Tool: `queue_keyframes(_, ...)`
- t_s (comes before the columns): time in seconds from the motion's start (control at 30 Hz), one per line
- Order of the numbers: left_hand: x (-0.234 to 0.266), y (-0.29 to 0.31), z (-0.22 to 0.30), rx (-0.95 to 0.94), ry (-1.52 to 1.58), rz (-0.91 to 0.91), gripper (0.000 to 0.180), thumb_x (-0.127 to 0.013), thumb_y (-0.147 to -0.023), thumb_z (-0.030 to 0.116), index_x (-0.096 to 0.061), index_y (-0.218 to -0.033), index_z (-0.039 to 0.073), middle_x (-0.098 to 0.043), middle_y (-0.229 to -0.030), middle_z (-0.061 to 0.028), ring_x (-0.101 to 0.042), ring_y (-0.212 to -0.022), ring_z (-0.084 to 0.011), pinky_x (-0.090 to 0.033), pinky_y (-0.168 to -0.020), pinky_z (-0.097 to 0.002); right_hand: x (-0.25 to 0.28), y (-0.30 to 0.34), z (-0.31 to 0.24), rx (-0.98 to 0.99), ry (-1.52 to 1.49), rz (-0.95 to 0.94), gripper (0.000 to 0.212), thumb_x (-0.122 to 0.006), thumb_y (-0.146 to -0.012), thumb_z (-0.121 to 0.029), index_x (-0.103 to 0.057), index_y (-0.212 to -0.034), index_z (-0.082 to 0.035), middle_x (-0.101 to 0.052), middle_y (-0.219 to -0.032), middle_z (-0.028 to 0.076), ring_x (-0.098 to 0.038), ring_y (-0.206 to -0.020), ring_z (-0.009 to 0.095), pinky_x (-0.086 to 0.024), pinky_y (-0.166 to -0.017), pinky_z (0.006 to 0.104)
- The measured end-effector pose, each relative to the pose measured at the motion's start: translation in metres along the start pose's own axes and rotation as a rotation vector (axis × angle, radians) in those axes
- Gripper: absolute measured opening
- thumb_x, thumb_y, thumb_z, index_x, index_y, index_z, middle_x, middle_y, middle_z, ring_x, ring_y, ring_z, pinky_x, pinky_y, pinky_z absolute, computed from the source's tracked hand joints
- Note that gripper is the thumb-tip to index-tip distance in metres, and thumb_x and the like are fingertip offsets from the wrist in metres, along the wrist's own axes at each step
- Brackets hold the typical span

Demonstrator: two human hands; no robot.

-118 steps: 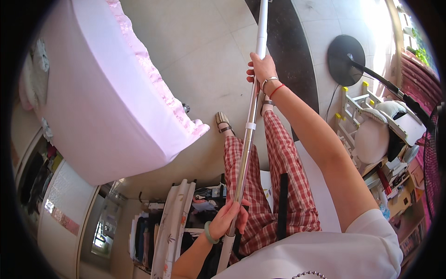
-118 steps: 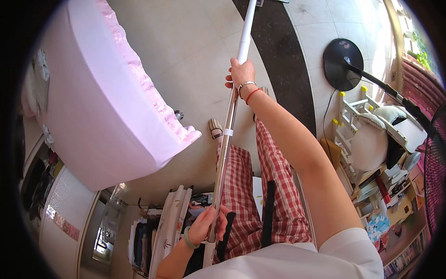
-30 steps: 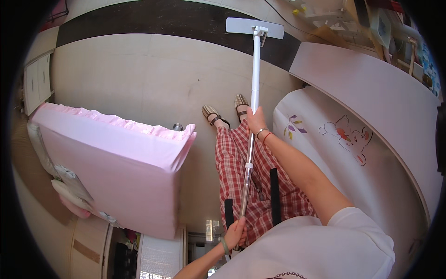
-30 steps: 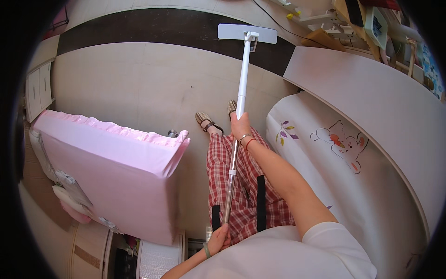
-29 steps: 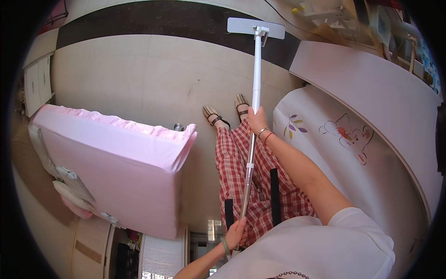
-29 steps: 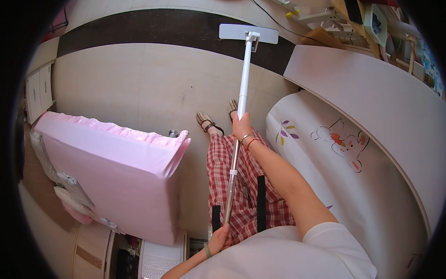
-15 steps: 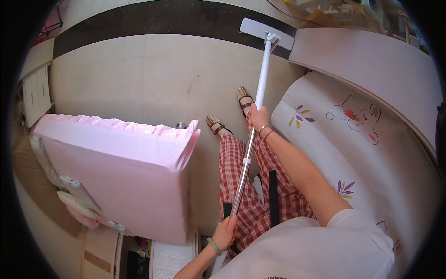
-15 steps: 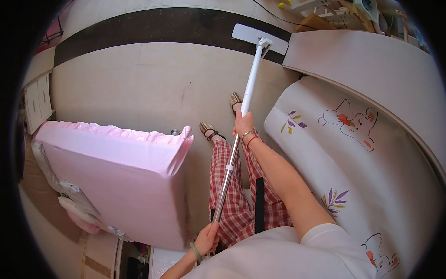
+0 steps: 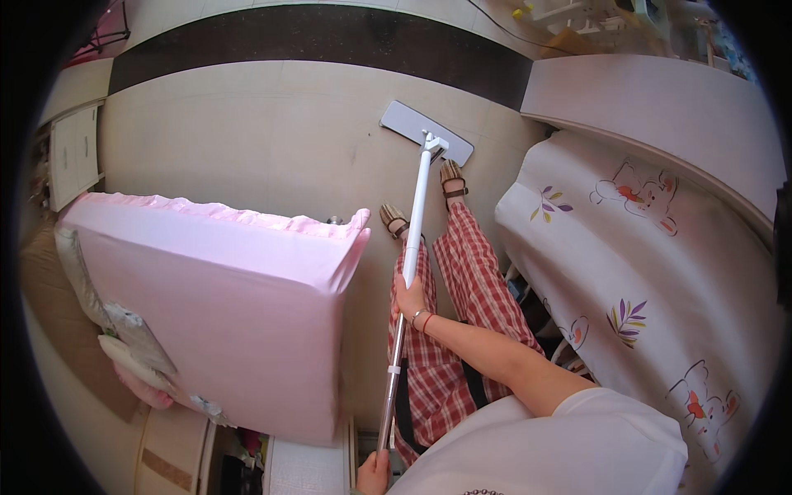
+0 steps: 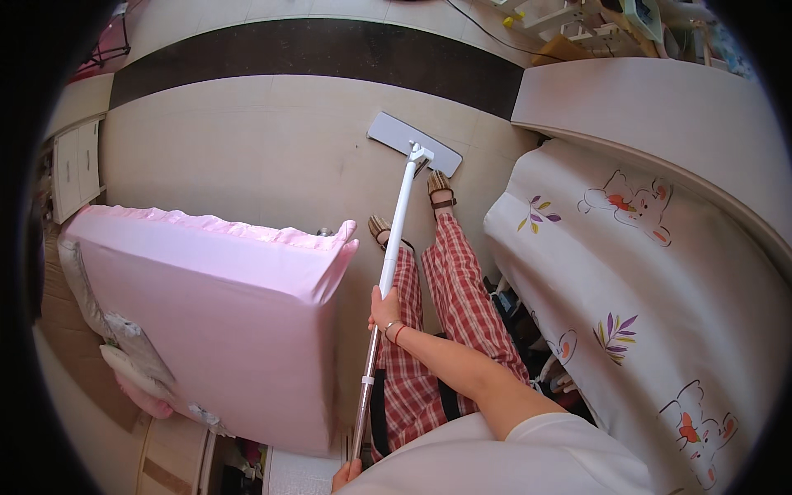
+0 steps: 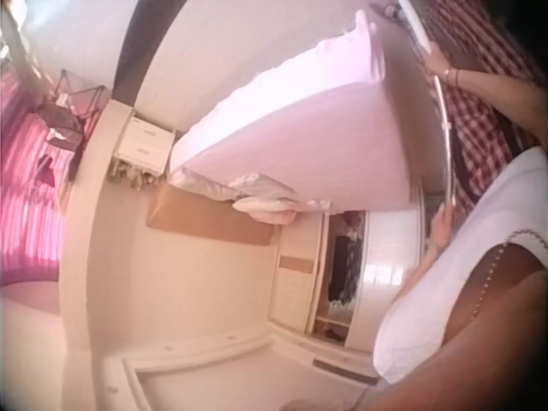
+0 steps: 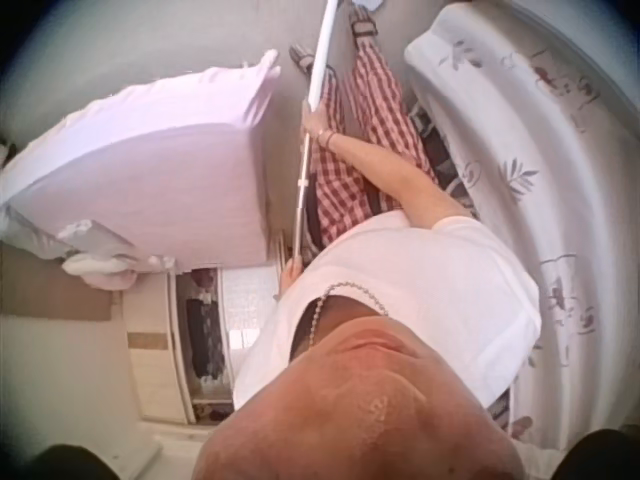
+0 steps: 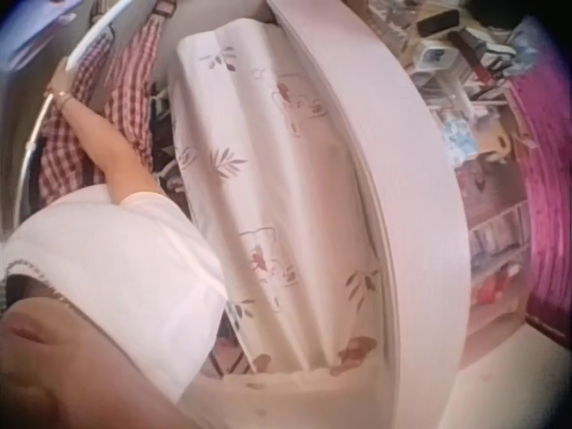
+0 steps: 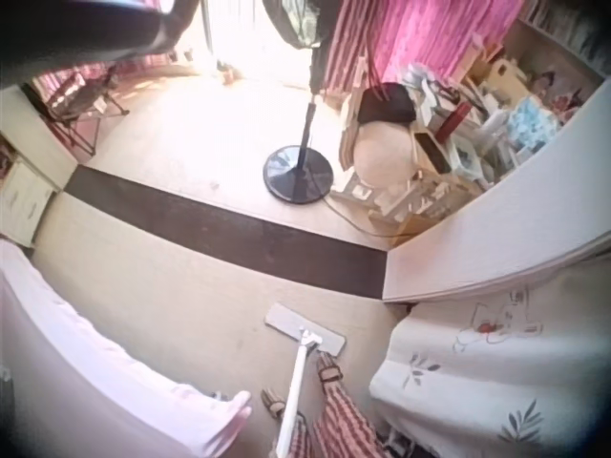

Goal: The person uses a flat mop to clean the tiled floor in a bedroom. They systematically move the mop back and forth across the floor, working around a bed with pink bedding and a white wardrobe with gold trim. The person adjusts their grip and position to reach different areas of the room.

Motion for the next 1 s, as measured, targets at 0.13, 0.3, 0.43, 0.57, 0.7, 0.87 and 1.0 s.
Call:
queue_keyframes(0.13,-0.048,-0.043,-0.066,0.171,0.425,-0.206,0.026,-0.047,-0.093,0.033,-0.054,-0.083,0.009,-0.050,-0.065,0.0007,-0.045,-0.058,-0.0098,-0.039,-0.053,-0.0268,0.034,-0.022,-0.030,0.121,0.133,0.015,0.028,-0.048,-0.090,-0.027,-0.034,-0.091,-0.003,-0.046,-0.053,0.007,-0.045,-0.031,0.016,-0.038,-0.024,0.0317)
queue_keyframes(0.3,-0.114,-0.083,0.137,0.161,0.241,-0.418,0.035,-0.041,-0.094,0.039,-0.041,-0.074,0.010,-0.035,-0.052,0.0026,-0.031,-0.040,-0.0069,-0.027,-0.036,-0.0224,0.063,-0.117,-0.163,0.269,0.183,0.102,0.031,-0.048,-0.089,-0.028,-0.035,-0.092,0.000,-0.045,-0.051,0.008,-0.046,-0.031,0.018,-0.039,-0.025,0.0329)
queue_keyframes(0.43,-0.147,-0.119,0.222,-0.028,0.258,-0.477,0.035,-0.040,-0.095,0.037,-0.040,-0.073,0.010,-0.036,-0.052,0.0035,-0.033,-0.040,-0.0057,-0.027,-0.036,-0.0221,0.095,-0.171,-0.260,0.331,0.245,0.204,0.034,-0.048,-0.088,-0.028,-0.039,-0.092,0.005,-0.049,-0.057,0.010,-0.049,-0.035,0.020,-0.043,-0.028,0.0345)
queue_keyframes(0.57,-0.136,-0.127,0.222,-0.105,0.254,-0.393,0.033,-0.040,-0.095,0.037,-0.041,-0.076,0.011,-0.034,-0.053,0.0048,-0.030,-0.041,-0.0042,-0.024,-0.036,-0.0208,0.085,-0.167,-0.263,0.327,0.220,0.261,0.033,-0.047,-0.088,-0.028,-0.039,-0.091,0.003,-0.048,-0.056,0.009,-0.049,-0.035,0.019,-0.043,-0.028,0.0340)
queue_keyframes(0.7,-0.106,-0.075,0.150,0.135,0.311,-0.295,0.033,-0.039,-0.095,0.037,-0.044,-0.077,0.010,-0.033,-0.052,0.0047,-0.027,-0.040,-0.0040,-0.021,-0.035,-0.0203,0.047,-0.104,-0.183,0.284,0.298,0.133,0.033,-0.046,-0.089,-0.029,-0.036,-0.093,0.002,-0.048,-0.056,0.009,-0.048,-0.033,0.019,-0.040,-0.028,0.0331)
queue_keyframes(0.87,-0.070,-0.012,-0.057,0.175,0.402,-0.079,0.020,-0.049,-0.093,0.028,-0.060,-0.091,0.010,-0.057,-0.076,-0.0009,-0.053,-0.073,-0.0115,-0.046,-0.066,-0.0274,0.007,-0.013,-0.062,-0.005,0.185,-0.057,0.033,-0.046,-0.090,-0.031,-0.031,-0.101,-0.003,-0.045,-0.056,0.009,-0.045,-0.033,0.017,-0.040,-0.026,0.0310)
queue_keyframes(1.0,-0.089,0.009,-0.060,0.230,0.644,-0.118,0.028,-0.043,-0.095,0.032,-0.058,-0.090,0.009,-0.055,-0.075,-0.0003,-0.051,-0.073,-0.0116,-0.045,-0.066,-0.0293,0.011,-0.002,-0.052,-0.037,0.198,-0.099,0.032,-0.047,-0.090,-0.028,-0.032,-0.103,-0.003,-0.046,-0.055,0.008,-0.046,-0.032,0.017,-0.040,-0.025,0.0318)
Point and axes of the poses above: each hand's wrist, its own y-axis away from the middle knuckle, its own x-axis out of the back of the hand, z = x × y, the point moved 8 cm from there along -y, towards the middle knuckle
